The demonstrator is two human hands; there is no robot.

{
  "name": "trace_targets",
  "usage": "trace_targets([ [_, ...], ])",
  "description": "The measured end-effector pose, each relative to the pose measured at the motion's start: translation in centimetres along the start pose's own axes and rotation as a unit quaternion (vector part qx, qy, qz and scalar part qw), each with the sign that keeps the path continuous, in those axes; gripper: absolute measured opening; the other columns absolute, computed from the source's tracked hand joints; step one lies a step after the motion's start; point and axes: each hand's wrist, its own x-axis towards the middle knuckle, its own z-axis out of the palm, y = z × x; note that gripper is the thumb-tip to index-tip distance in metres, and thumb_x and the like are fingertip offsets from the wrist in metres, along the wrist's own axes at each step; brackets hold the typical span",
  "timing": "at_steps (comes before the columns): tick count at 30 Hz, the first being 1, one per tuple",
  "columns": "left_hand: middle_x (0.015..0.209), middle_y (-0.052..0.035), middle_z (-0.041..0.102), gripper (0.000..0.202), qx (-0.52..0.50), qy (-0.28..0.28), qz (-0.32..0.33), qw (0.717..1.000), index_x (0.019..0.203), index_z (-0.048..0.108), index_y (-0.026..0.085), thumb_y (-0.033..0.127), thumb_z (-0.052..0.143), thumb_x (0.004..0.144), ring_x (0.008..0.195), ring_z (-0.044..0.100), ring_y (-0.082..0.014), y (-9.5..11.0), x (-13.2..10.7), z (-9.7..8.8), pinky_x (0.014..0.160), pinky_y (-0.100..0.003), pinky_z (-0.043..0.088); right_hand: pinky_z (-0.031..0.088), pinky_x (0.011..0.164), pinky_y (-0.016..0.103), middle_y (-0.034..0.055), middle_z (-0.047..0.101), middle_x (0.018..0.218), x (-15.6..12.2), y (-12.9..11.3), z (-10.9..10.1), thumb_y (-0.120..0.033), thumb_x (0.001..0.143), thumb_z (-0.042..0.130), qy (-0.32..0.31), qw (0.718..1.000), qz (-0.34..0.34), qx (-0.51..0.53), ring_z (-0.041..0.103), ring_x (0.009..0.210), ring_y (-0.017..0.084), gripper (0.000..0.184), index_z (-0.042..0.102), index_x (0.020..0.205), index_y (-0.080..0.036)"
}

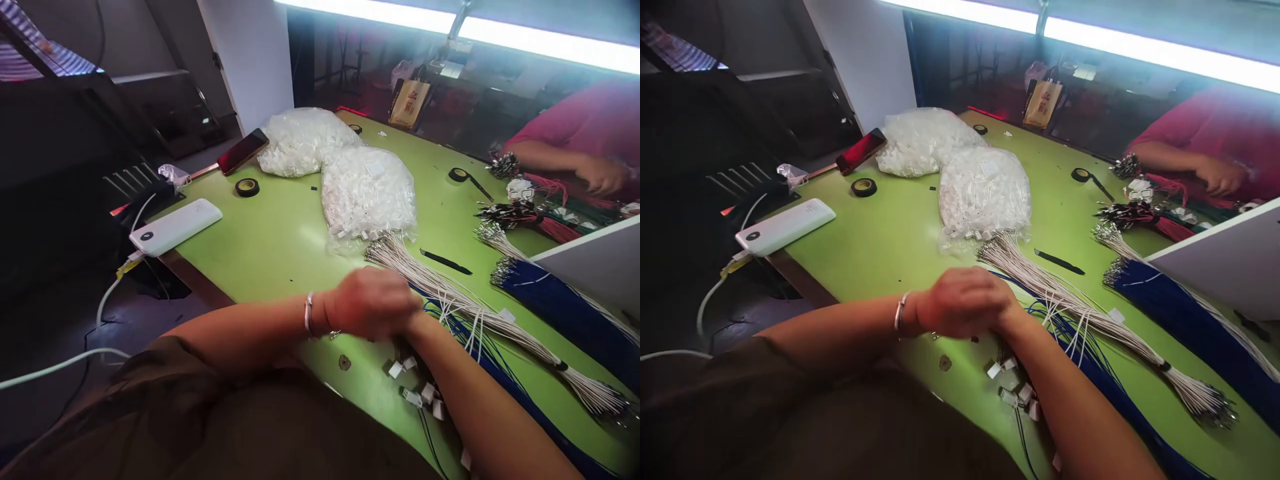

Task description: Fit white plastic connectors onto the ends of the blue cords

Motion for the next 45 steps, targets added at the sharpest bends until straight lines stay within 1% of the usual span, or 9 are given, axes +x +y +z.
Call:
trace_targets([
  [3, 0.074, -0.0053, 0.069, 0.014, 0.186, 0.105, 0.073, 0.974, 0.076, 0.075, 0.018, 0.019, 0.063, 0.083, 0.080, 0.062, -0.0206, -1.9, 3.9, -4.3, 0.082, -0.034, 0.048, 0.043, 0.053, 0.025, -0.0015, 0.060, 0.067, -0.3, -0.2, -0.6, -0.012, 0.076, 0.056, 0.020, 0.998, -0.002, 0.051, 0.050, 0.053, 0.011, 0.010, 0.060, 0.074, -0.021],
  [6, 0.088, -0.0078, 0.072, 0.020, 0.290, 0.098, 0.075, 0.949, 0.087, 0.076, 0.017, 0.010, 0.057, 0.084, 0.091, 0.064, -0.0224, -4.5, 6.7, -6.4, 0.090, -0.035, 0.048, 0.039, 0.050, 0.023, -0.0044, 0.054, 0.059, -0.6, -0.5, -1.0, -0.015, 0.076, 0.053, 0.059, 0.990, 0.033, 0.123, 0.044, 0.048, 0.009, 0.009, 0.060, 0.076, -0.020],
  [15, 0.140, -0.0245, 0.051, 0.061, 0.604, 0.069, 0.087, 0.789, 0.144, 0.046, 0.005, 0.032, 0.058, 0.091, 0.135, 0.040, -0.0345, -4.8, 10.2, -4.4, 0.115, -0.048, 0.027, 0.036, 0.052, 0.022, -0.0038, 0.054, 0.060, -0.4, -0.1, -0.5, -0.016, 0.077, 0.053, 0.033, 0.988, 0.029, 0.145, 0.043, 0.050, 0.009, 0.007, 0.056, 0.073, -0.020],
  [18, 0.143, -0.0199, 0.052, 0.066, 0.651, 0.012, 0.042, 0.758, 0.149, 0.040, 0.012, 0.050, 0.045, 0.095, 0.136, 0.040, -0.0355, -4.9, 12.4, -4.8, 0.115, -0.054, 0.023, 0.038, 0.054, 0.023, -0.0029, 0.056, 0.062, -0.6, 0.0, -0.5, -0.015, 0.078, 0.053, 0.022, 0.990, 0.011, 0.137, 0.045, 0.053, 0.010, 0.008, 0.057, 0.073, -0.020],
  [21, 0.154, -0.0133, 0.042, 0.066, 0.667, 0.002, 0.092, 0.740, 0.149, 0.042, 0.018, 0.055, 0.038, 0.094, 0.141, 0.035, -0.0330, -5.7, 13.6, -6.2, 0.119, -0.050, 0.017, 0.040, 0.057, 0.023, -0.0016, 0.060, 0.067, -1.1, 0.2, -0.7, -0.016, 0.080, 0.052, 0.011, 0.993, 0.001, 0.121, 0.048, 0.056, 0.011, 0.008, 0.058, 0.076, -0.020],
  [27, 0.155, -0.0121, 0.040, 0.055, 0.687, -0.025, 0.127, 0.715, 0.141, 0.052, 0.015, 0.036, 0.042, 0.091, 0.143, 0.032, -0.0291, -6.4, 14.5, -11.3, 0.121, -0.043, 0.012, 0.039, 0.056, 0.023, -0.0022, 0.060, 0.067, -1.5, 0.4, -1.0, -0.015, 0.081, 0.053, 0.005, 0.995, 0.003, 0.096, 0.047, 0.054, 0.010, 0.009, 0.059, 0.078, -0.020],
  [33, 0.148, -0.0120, 0.049, 0.052, 0.661, -0.044, 0.165, 0.731, 0.137, 0.057, 0.015, 0.032, 0.047, 0.090, 0.140, 0.037, -0.0273, -6.2, 13.9, -15.1, 0.120, -0.040, 0.016, 0.042, 0.061, 0.023, -0.0012, 0.063, 0.070, -1.6, 0.9, -1.1, -0.015, 0.082, 0.053, 0.011, 0.998, -0.013, 0.063, 0.054, 0.061, 0.012, 0.009, 0.059, 0.079, -0.020],
  [40, 0.132, -0.0160, 0.060, 0.051, 0.653, -0.049, 0.121, 0.746, 0.138, 0.057, 0.018, 0.043, 0.037, 0.099, 0.128, 0.049, -0.0293, -6.4, 8.1, -13.9, 0.113, -0.046, 0.028, 0.042, 0.060, 0.025, -0.0013, 0.063, 0.067, -1.2, 1.4, -1.2, -0.020, 0.082, 0.053, 0.019, 0.998, 0.023, 0.048, 0.055, 0.059, 0.013, 0.008, 0.060, 0.079, -0.021],
  [45, 0.143, -0.0184, 0.049, 0.046, 0.616, -0.037, 0.134, 0.776, 0.138, 0.058, 0.024, 0.039, 0.054, 0.094, 0.134, 0.042, -0.0344, -6.3, 5.3, -12.9, 0.112, -0.056, 0.026, 0.043, 0.058, 0.026, -0.0007, 0.064, 0.064, -1.0, 1.9, -1.2, -0.024, 0.081, 0.053, 0.055, 0.996, 0.062, 0.043, 0.055, 0.056, 0.014, 0.009, 0.062, 0.078, -0.021],
])
